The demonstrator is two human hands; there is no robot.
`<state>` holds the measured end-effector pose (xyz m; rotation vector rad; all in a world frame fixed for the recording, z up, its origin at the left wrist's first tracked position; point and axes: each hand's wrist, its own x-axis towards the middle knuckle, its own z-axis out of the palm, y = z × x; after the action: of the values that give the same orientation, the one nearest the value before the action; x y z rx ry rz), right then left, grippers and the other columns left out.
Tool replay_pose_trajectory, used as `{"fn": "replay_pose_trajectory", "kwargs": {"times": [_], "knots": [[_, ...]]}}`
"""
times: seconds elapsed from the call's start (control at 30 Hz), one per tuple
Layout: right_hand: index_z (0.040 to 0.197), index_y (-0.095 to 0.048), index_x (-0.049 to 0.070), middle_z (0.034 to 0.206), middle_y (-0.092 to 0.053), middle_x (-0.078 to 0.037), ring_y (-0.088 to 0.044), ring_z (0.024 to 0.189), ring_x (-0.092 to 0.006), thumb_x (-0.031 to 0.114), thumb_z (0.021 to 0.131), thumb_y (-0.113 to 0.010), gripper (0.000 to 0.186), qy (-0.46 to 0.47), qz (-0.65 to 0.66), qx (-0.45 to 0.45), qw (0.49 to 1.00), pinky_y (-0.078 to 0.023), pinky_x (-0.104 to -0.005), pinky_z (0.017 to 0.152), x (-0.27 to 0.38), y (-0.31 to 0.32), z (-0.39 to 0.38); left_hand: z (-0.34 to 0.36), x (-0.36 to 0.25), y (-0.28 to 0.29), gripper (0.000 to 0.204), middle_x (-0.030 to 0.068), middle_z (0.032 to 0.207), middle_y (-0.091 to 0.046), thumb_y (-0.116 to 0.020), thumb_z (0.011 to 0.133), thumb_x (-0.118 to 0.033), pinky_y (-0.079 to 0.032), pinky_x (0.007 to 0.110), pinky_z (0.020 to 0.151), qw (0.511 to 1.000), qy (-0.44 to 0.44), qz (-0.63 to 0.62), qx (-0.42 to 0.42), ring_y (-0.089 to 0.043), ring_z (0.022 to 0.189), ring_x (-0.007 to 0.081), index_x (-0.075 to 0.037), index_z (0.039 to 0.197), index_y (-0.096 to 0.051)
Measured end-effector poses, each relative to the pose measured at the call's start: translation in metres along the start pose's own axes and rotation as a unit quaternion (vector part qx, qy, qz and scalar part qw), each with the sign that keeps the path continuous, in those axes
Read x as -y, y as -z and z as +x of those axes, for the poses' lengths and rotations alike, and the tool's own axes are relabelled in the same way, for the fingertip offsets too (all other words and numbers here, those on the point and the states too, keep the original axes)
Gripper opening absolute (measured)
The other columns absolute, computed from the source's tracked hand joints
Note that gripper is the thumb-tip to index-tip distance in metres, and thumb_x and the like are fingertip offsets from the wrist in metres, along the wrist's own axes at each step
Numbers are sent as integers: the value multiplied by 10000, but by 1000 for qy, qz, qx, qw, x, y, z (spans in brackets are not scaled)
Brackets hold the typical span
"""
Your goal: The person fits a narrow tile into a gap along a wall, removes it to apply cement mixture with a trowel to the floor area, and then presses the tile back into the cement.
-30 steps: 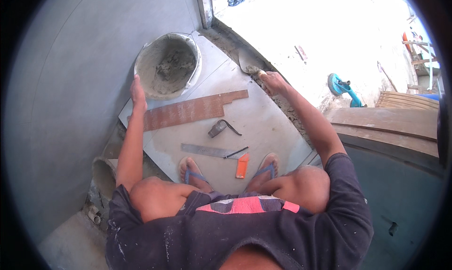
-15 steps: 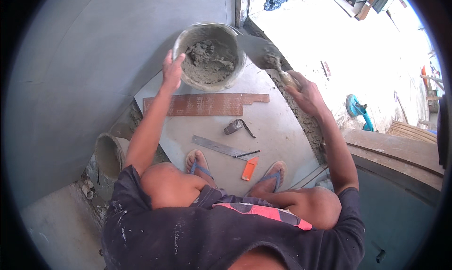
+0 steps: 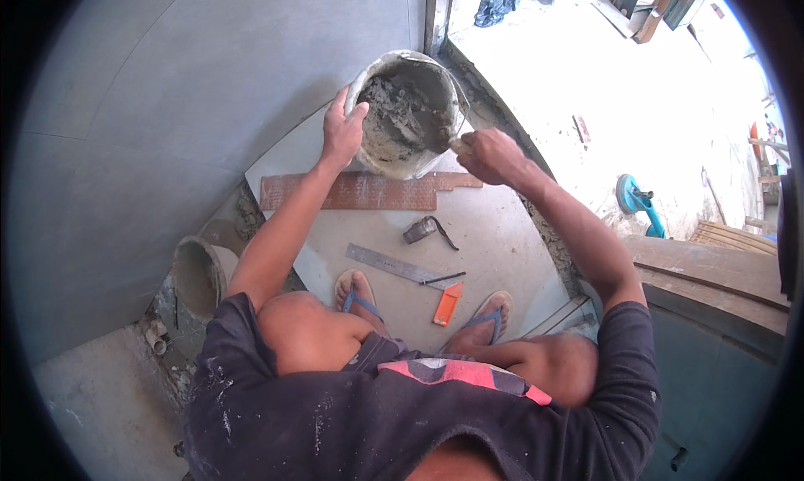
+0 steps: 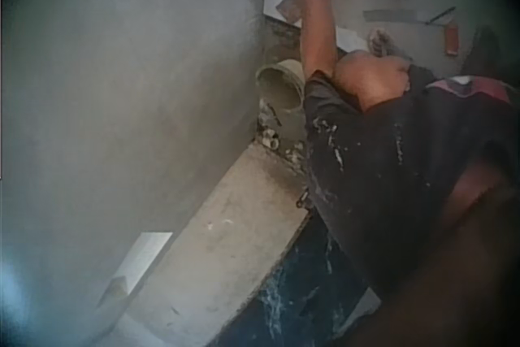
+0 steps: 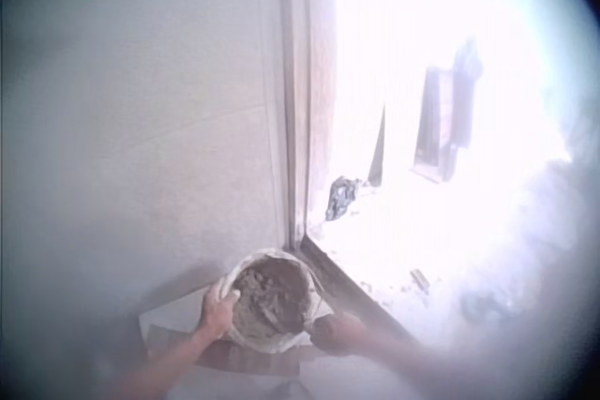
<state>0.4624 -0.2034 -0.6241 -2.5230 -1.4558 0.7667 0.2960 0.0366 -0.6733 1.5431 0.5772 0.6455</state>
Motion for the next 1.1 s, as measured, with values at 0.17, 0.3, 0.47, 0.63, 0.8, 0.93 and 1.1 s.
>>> {"fn": "replay_pose_trajectory", "kwargs": {"times": [0.17, 0.3, 0.47, 0.63, 0.8, 0.93, 1.1], "knots": [[1075, -731, 2, 778, -688, -160, -686, 668, -268, 329, 899, -668, 377, -25, 207, 25, 978, -551, -406, 609, -5, -9, -2, -2, -2, -2, 442, 89, 1208, -647, -588, 946, -64, -454, 309, 998, 1000, 7, 1, -4, -592, 1090, 155, 0, 1381, -540], [1154, -737, 22, 705, -619, -55, -589, 587, -113, 371, 925, -684, 421, -69, 368, 73, 924, -496, -291, 527, 6, -8, -10, 2, 0, -2, 436, 89, 1203, -645, -587, 951, -70, -458, 311, 992, 1000, 9, -16, -2, -595, 1079, 161, 8, 1377, -536], [1207, -708, 17, 751, -633, -51, -593, 608, -114, 328, 926, -647, 424, -87, 400, 71, 910, -495, -276, 529, 7, -1, -24, 5, 4, 11, 403, 94, 1192, -636, -587, 970, -92, -468, 313, 971, 1000, 19, -22, 11, -589, 1073, 161, 13, 1357, -541], [1243, -683, 14, 776, -639, -57, -601, 622, -111, 317, 927, -638, 440, -107, 420, 20, 901, -499, -274, 529, -7, 4, -58, 10, 7, 27, 368, 87, 1202, -622, -582, 990, -114, -453, 306, 972, 997, 23, -64, 22, -566, 1088, 152, 8, 1335, -546], [1285, -653, 15, 815, -629, -34, -593, 658, -96, 267, 945, -625, 424, -156, 463, -69, 870, -496, -266, 559, -26, 10, -99, 20, 14, 43, 384, 115, 1224, -618, -583, 990, -113, -470, 349, 984, 991, 66, -113, -6, -583, 1113, 185, 21, 1345, -517], [1299, -643, 6, 817, -630, -29, -585, 651, -92, 258, 932, -645, 446, -178, 461, -138, 859, -478, -256, 553, -47, 13, -121, 30, 23, 64, 433, 154, 1284, -593, -585, 988, -123, -480, 383, 999, 987, 100, -128, -19, -590, 1154, 233, 39, 1373, -473], [1325, -621, -16, 777, -644, -42, -563, 609, -87, 237, 916, -657, 482, -215, 430, -208, 852, -465, -263, 546, -75, 2, -135, 37, 39, 83, 471, 171, 1332, -566, -581, 988, -142, -446, 395, 1043, 983, 123, -132, -30, -562, 1222, 256, 51, 1396, -446]]}}
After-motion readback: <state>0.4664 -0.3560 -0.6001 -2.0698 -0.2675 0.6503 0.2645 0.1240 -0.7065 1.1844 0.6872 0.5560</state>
